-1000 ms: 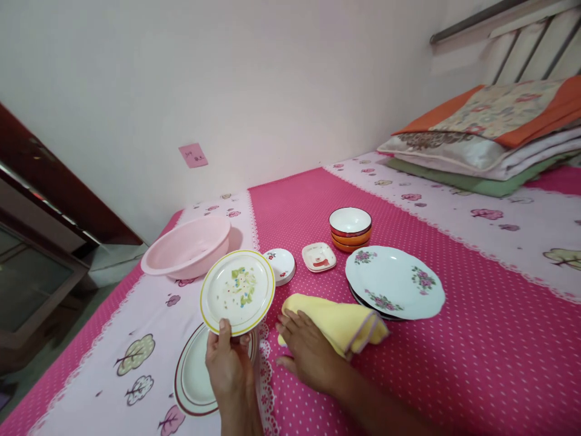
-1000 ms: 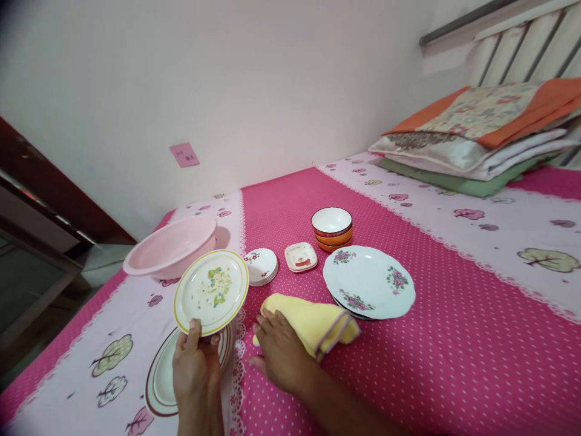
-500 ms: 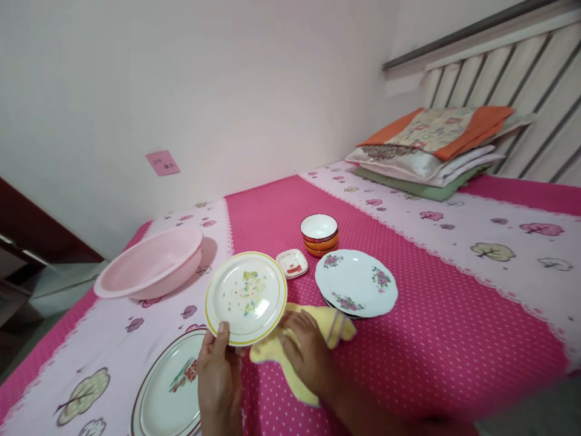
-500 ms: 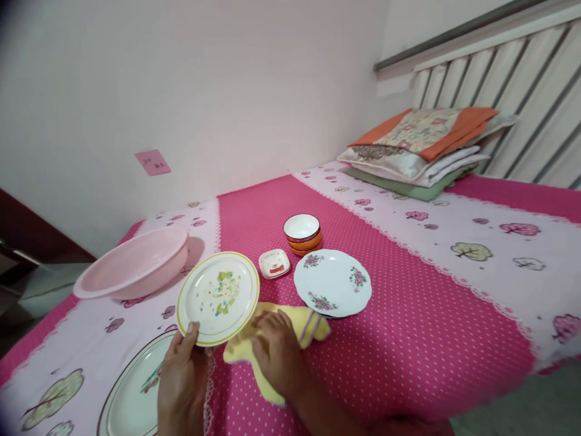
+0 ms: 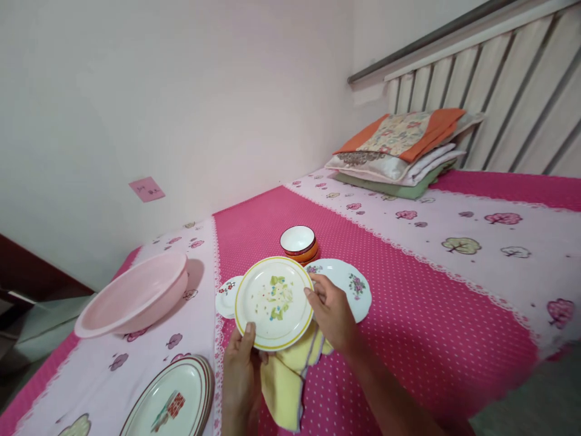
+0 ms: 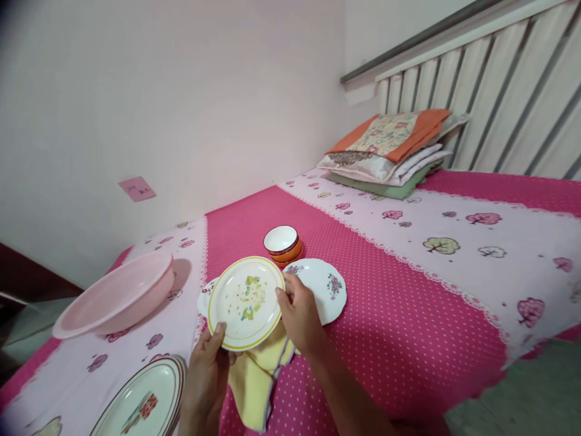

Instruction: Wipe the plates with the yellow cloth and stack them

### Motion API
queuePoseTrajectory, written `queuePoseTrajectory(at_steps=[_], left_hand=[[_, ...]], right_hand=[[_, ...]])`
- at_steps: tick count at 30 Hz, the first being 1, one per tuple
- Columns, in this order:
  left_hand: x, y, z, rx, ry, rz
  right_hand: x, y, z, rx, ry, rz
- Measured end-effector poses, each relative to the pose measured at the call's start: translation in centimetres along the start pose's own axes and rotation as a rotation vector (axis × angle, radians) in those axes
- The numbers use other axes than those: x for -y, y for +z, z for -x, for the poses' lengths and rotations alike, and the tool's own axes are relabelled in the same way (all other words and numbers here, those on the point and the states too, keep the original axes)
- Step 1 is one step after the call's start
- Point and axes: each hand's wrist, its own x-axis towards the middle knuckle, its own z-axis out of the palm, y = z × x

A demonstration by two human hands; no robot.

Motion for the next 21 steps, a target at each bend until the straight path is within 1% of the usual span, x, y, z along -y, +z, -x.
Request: queuePoseTrajectory(at_steps=[2,5,7,10,13,15,21], left_hand=[[0.5,1.9,-0.5,0.08,0.027,-0.111],[1.0,4.6,-1.3,0.218,0.032,-0.374],[1.2,6.0,-1.8,0.271,0.034,-0.525],[1.4,7.4,-2.2,0.295,0.057,-0.652],[1.8,8.2,-2.1,0.317,0.073,-0.783],[2.1,8.5,-1.9,0.325,0.073,-0.87],[3.0,9.5,-1.6,0.272,0.113,-1.137]], right_hand=[[-0.7,-1.9,-1.1,-0.061,0.01,0.042],[-2.3,-4.7,-2.3,-0.136,0.041,0.108],[-3.3,-6.3,-2.8,-0.196,0.086,0.139],[-4.3,-7.9,-3.2,-0.231,0.116,0.261],[-5.0,-9.0,-3.4,-0.231,0.115,0.371],[-5.5,-9.6,-3.5,-0.251,0.126,0.403],[-7.5,-11.0,-3.8,-0.275,0.126,0.493]])
